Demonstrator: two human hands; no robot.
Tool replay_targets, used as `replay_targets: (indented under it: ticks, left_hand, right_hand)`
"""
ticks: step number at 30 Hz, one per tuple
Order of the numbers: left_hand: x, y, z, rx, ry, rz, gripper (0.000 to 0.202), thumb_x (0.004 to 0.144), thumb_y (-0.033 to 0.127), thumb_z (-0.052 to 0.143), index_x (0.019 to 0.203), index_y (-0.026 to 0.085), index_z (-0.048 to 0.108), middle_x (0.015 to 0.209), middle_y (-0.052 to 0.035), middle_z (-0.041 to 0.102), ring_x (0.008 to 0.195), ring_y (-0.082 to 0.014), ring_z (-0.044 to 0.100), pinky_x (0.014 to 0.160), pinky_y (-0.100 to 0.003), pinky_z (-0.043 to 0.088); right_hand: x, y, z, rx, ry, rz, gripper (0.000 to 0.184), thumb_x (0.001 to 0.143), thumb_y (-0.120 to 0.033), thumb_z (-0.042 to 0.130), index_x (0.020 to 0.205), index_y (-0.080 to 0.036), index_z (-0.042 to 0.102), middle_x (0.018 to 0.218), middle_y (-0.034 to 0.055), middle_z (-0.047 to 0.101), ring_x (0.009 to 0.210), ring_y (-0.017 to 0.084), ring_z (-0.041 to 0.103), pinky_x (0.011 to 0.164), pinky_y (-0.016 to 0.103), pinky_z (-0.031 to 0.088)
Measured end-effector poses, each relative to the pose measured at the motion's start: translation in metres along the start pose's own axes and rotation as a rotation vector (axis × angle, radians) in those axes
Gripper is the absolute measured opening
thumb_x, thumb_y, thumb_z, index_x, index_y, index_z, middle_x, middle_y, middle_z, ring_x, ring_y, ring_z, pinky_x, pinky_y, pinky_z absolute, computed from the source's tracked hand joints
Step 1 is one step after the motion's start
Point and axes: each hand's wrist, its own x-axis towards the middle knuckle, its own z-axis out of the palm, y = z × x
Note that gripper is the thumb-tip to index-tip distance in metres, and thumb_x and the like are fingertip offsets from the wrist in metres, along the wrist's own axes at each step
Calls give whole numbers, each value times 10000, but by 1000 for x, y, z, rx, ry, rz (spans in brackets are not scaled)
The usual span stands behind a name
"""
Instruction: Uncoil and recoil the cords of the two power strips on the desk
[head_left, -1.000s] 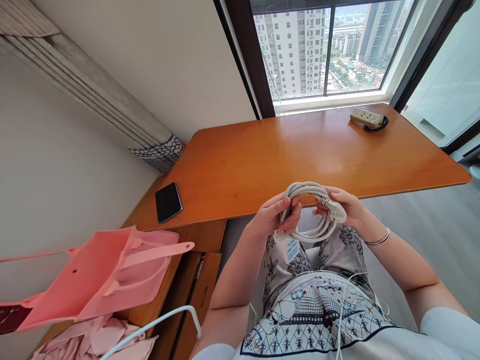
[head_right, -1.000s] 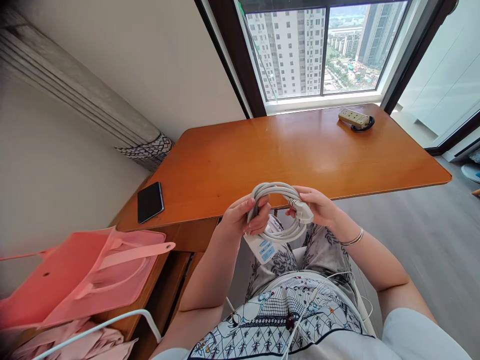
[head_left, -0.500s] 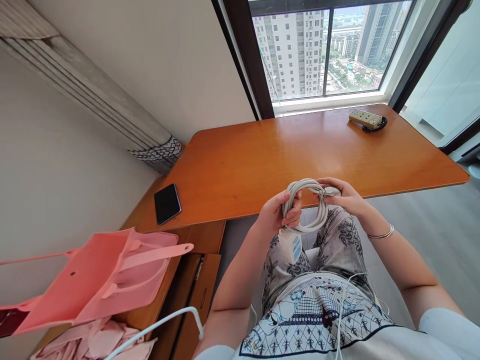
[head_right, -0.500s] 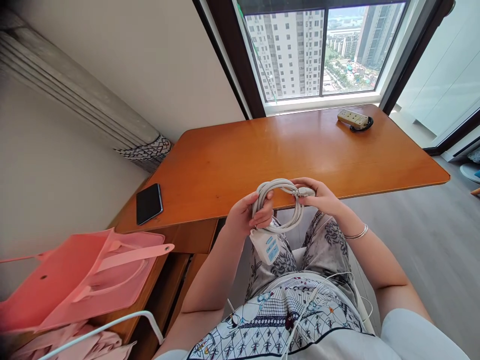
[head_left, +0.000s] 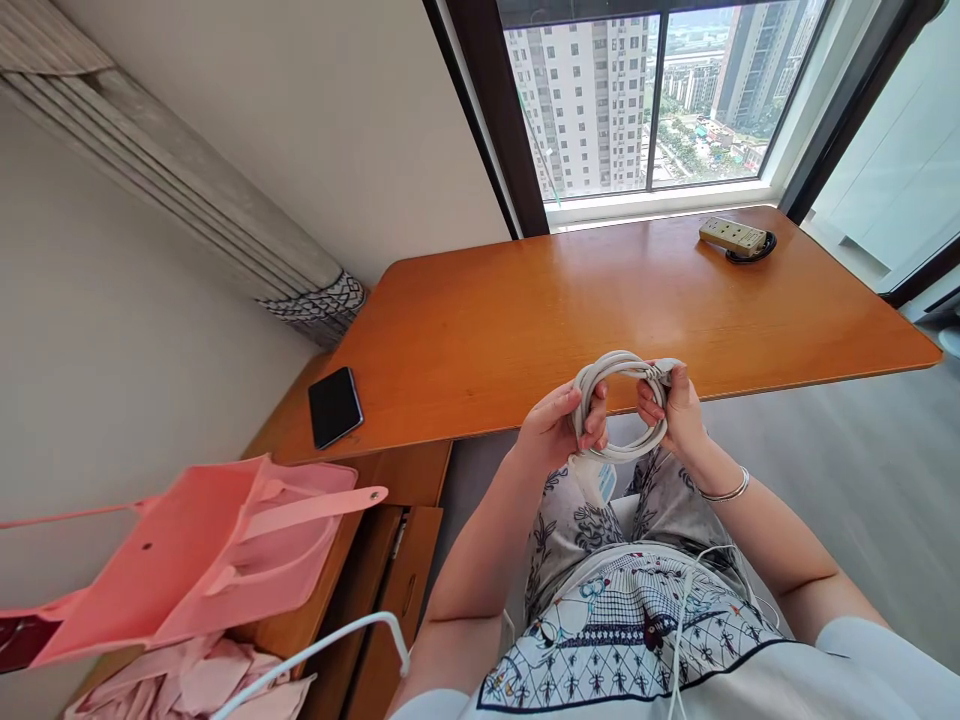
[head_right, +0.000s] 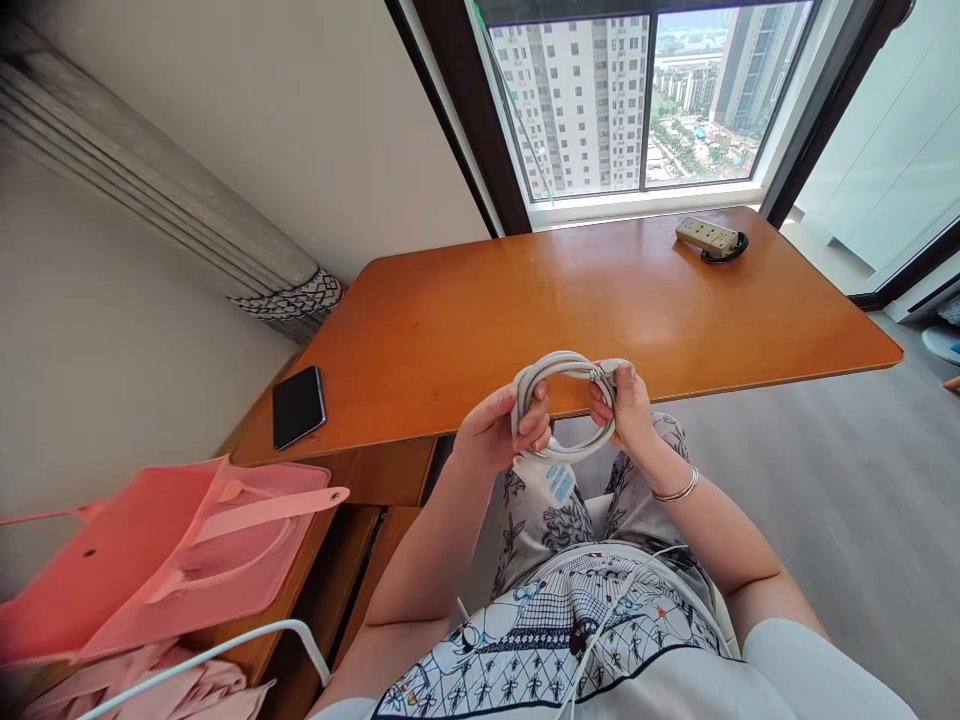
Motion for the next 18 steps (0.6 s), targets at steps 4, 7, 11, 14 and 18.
replay_targets:
  ticks: [4,7,11,14,18]
  left_hand:
    - [2,2,4,-29,80,11,292,796,366,709,929,119,627,549,61,456,390,-47,355,484,-228,417]
    - [5,3,9,-111,75,32,216,834,330,672,931,140,635,519,99,331,363,-28,216,425,-186,317]
    - [7,2,12,-82,109,121,211,859,354,658,936,157,645,506,104,281,355,-35,185,410,-184,307]
    - [8,3,11,-72,169,229,206,861,368,664,935,177,644,512,105,264,362,-39,189,420,-192,321]
    - [13,6,7,-5,251,385,258,817,403,726,933,199,618,522,103,313,381,-48,271,458,-216,363]
  right_hand:
    - [4,-2,0,-28,12,9,684,606,-825,733,910,-232,576,606,-76,471,394,31,248,357,189,253]
    - [1,1,1,-66,9,30,736,614,-860,689,1007,-246,592,767,-11,614,490,74,443,450,218,405]
    - [-16,14,-7,-152,-150,138,856,682,-920,539,1220,-256,581,1103,106,701,858,202,672,735,317,544]
    - [-32,28,-18,-212,-312,306,811,715,-841,619,1250,-232,602,1117,100,717,972,210,676,856,326,526]
    - [-47,34,-26,-347,-408,447,587,741,-673,740,1082,-201,659,978,45,720,840,168,642,755,283,516]
